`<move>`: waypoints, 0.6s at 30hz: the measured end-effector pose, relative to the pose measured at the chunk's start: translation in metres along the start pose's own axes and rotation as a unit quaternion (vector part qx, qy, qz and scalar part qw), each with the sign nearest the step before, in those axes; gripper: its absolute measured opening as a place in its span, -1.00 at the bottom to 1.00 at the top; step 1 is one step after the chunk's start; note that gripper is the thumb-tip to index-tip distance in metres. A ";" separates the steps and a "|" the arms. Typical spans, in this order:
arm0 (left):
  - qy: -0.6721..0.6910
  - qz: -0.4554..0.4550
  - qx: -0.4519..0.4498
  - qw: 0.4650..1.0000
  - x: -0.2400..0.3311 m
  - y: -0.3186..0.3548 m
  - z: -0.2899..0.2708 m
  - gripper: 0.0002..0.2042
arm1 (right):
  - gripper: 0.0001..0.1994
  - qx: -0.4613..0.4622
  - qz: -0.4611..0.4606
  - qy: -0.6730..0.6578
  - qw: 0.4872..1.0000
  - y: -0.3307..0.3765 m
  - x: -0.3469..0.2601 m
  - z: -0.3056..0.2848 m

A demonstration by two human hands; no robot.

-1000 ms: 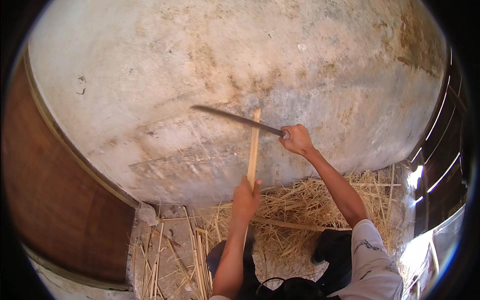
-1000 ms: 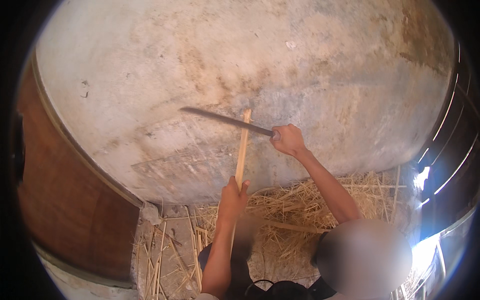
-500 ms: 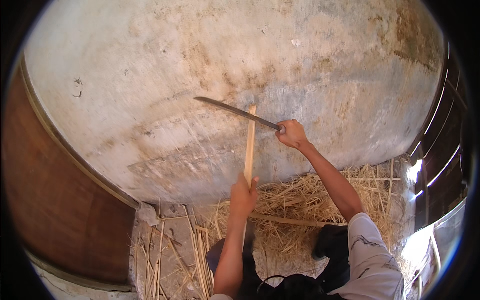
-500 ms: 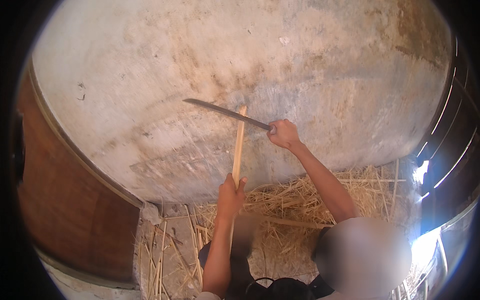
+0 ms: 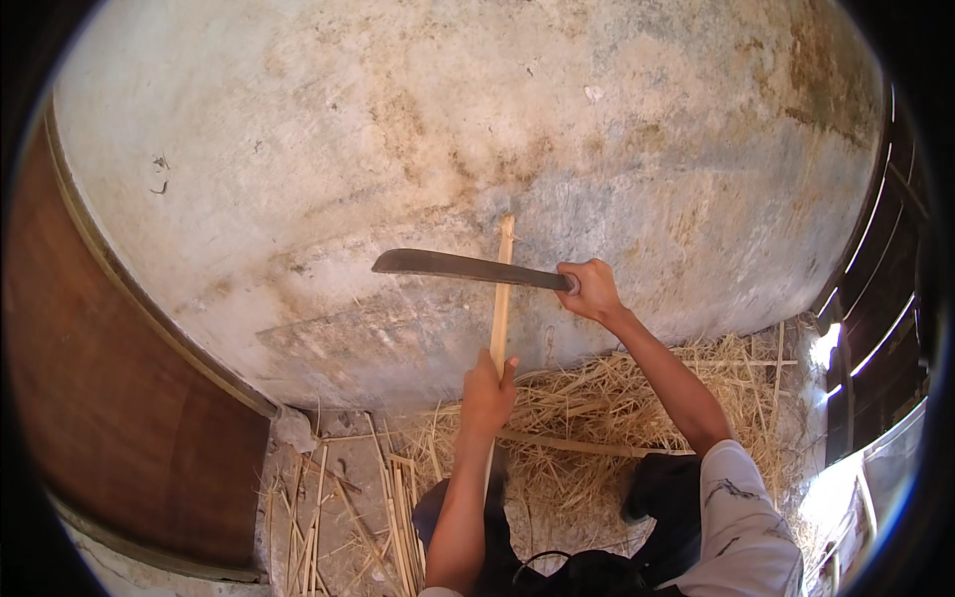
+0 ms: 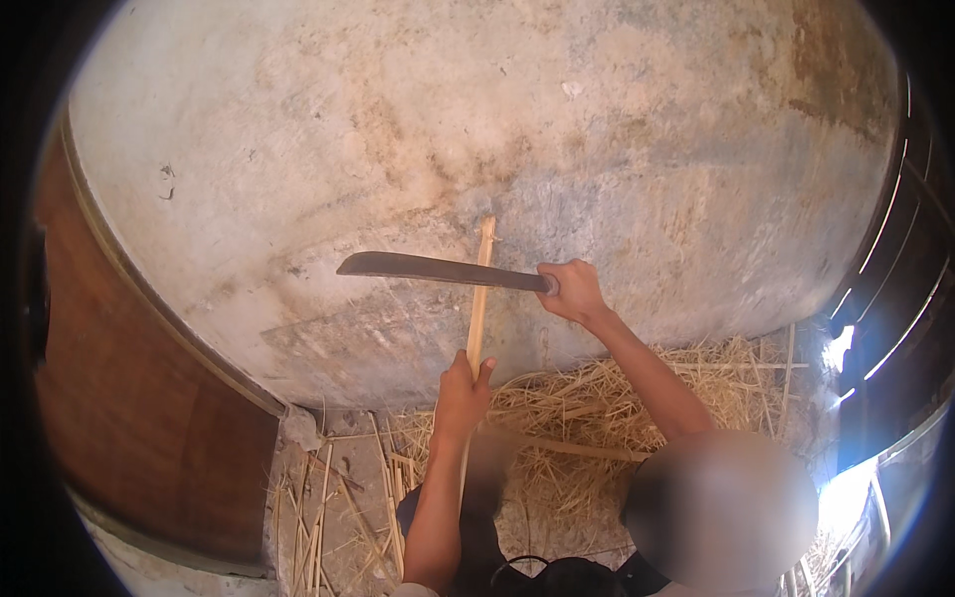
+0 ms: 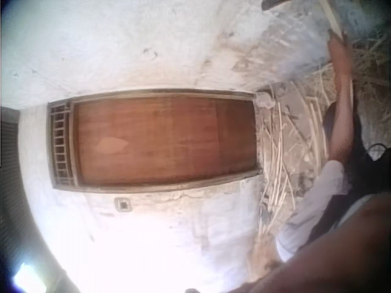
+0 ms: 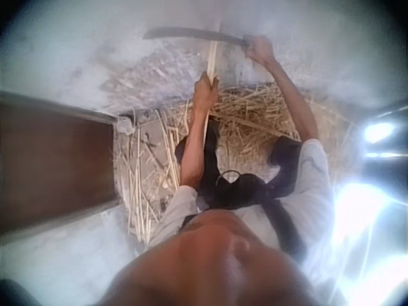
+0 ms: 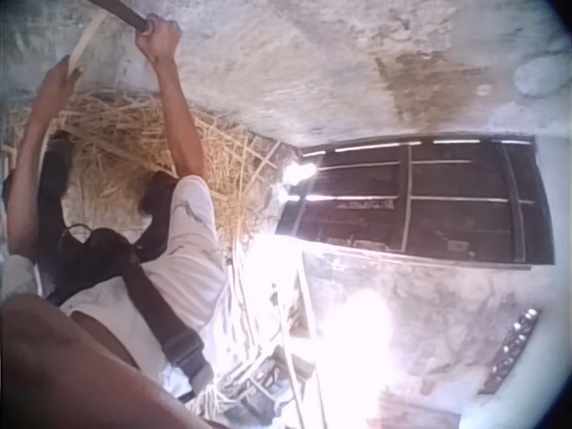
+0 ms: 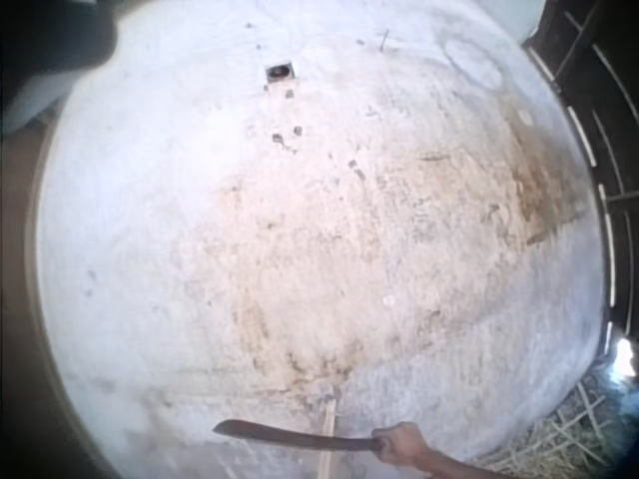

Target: The person holds a wood strip and uses a large knife to shave down its edges and surfaces.

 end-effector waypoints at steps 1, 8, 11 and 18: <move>-0.006 -0.006 0.000 1.000 0.001 -0.002 0.000 -0.66 | -0.79 0.014 0.018 0.004 1.000 -0.010 0.012 0.002; 0.005 0.008 0.010 1.000 -0.004 -0.002 -0.003 -0.66 | -0.81 0.030 -0.007 0.021 0.999 -0.012 0.013 -0.005; 0.029 -0.014 -0.039 0.999 0.005 -0.001 0.010 -0.65 | -0.84 0.040 0.011 0.019 0.999 -0.002 0.035 0.001; 0.054 -0.029 -0.049 0.997 0.001 -0.003 -0.004 -0.68 | -0.84 0.047 -0.007 -0.012 0.999 -0.006 0.005 -0.008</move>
Point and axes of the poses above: each hand's wrist, its own y-axis away from the middle knuckle, its own z-axis out of the palm, x = y × z, the point moved 9 cm from there along -y, towards the middle knuckle, and after that the axes turned 4 degrees about -z, right-handed, at the moved point
